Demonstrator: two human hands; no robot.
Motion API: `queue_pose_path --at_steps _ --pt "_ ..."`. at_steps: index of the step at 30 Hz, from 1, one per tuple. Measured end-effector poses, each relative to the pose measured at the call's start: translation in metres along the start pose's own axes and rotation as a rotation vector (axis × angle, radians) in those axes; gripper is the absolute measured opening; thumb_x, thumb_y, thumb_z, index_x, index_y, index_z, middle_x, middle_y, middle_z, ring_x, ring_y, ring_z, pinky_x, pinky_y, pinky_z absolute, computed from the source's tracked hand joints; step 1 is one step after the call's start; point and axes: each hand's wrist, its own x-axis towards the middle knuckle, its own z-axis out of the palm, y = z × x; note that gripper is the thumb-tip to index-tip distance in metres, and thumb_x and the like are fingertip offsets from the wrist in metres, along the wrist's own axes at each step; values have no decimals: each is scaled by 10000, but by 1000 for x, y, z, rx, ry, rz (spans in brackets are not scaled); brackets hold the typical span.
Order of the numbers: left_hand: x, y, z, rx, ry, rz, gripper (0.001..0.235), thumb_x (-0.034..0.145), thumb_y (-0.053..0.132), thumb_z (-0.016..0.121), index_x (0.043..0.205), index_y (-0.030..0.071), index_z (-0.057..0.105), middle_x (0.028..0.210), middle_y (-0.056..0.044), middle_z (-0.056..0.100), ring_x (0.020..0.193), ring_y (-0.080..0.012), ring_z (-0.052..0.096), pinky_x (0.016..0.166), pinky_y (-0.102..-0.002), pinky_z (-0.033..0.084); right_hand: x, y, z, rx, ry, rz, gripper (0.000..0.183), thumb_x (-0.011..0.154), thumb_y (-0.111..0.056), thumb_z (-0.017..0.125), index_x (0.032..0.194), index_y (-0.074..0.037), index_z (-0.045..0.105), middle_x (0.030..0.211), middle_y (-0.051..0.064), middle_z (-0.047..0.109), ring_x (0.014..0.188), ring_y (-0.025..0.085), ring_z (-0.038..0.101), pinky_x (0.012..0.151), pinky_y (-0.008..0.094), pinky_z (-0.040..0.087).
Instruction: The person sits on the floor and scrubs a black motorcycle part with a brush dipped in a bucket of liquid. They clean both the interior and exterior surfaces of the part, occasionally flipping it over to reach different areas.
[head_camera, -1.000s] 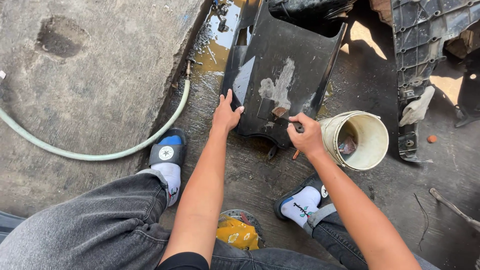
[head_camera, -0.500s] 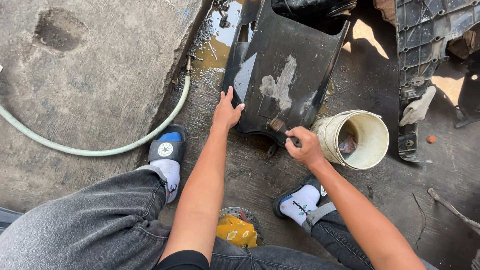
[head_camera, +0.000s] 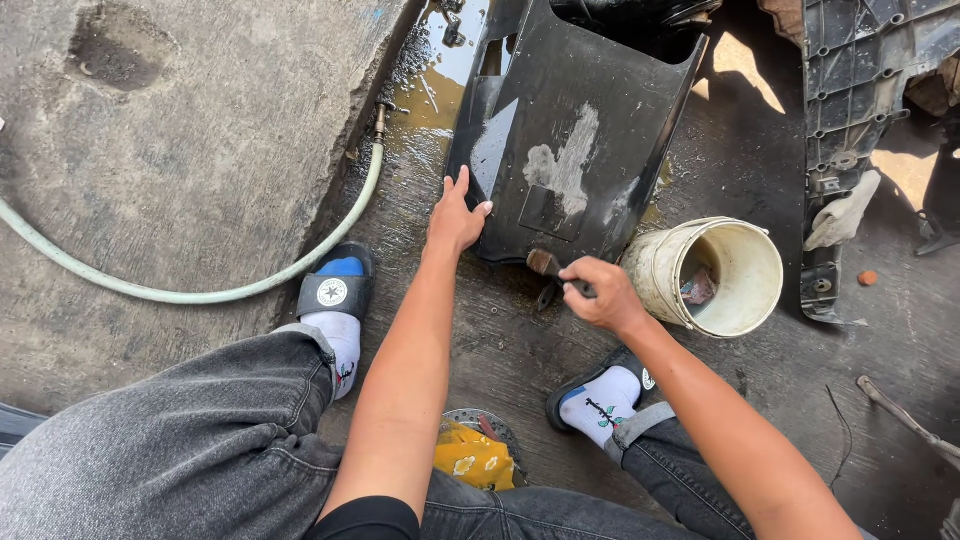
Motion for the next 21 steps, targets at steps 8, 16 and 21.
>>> queue_pose_path --at_steps 8,16,21 --pt "2 -1 0 -4 10 21 785 990 392 650 1648 283 235 1700 -147 221 1426 -471 442 1116 -622 426 -8 -4 30 -67 -24 -185 134 823 -188 740 932 -110 727 918 99 759 864 315 751 751 399 607" --pt "0 -1 0 -4 2 21 784 1001 396 632 1654 295 209 1706 -142 203 1434 -463 435 1115 -629 425 15 -66 53 -321 -34 -486 84 866 -186 656 912 -115 650 932 93 684 838 294 718 695 379 597" --pt "-2 0 1 0 6 31 779 1002 393 625 1652 287 209 1706 -154 199 1415 -477 455 1113 -623 431 7 -55 66 -467 98 -434 120 747 -196 671 856 -164 630 804 27 597 690 236 651 595 339 547"
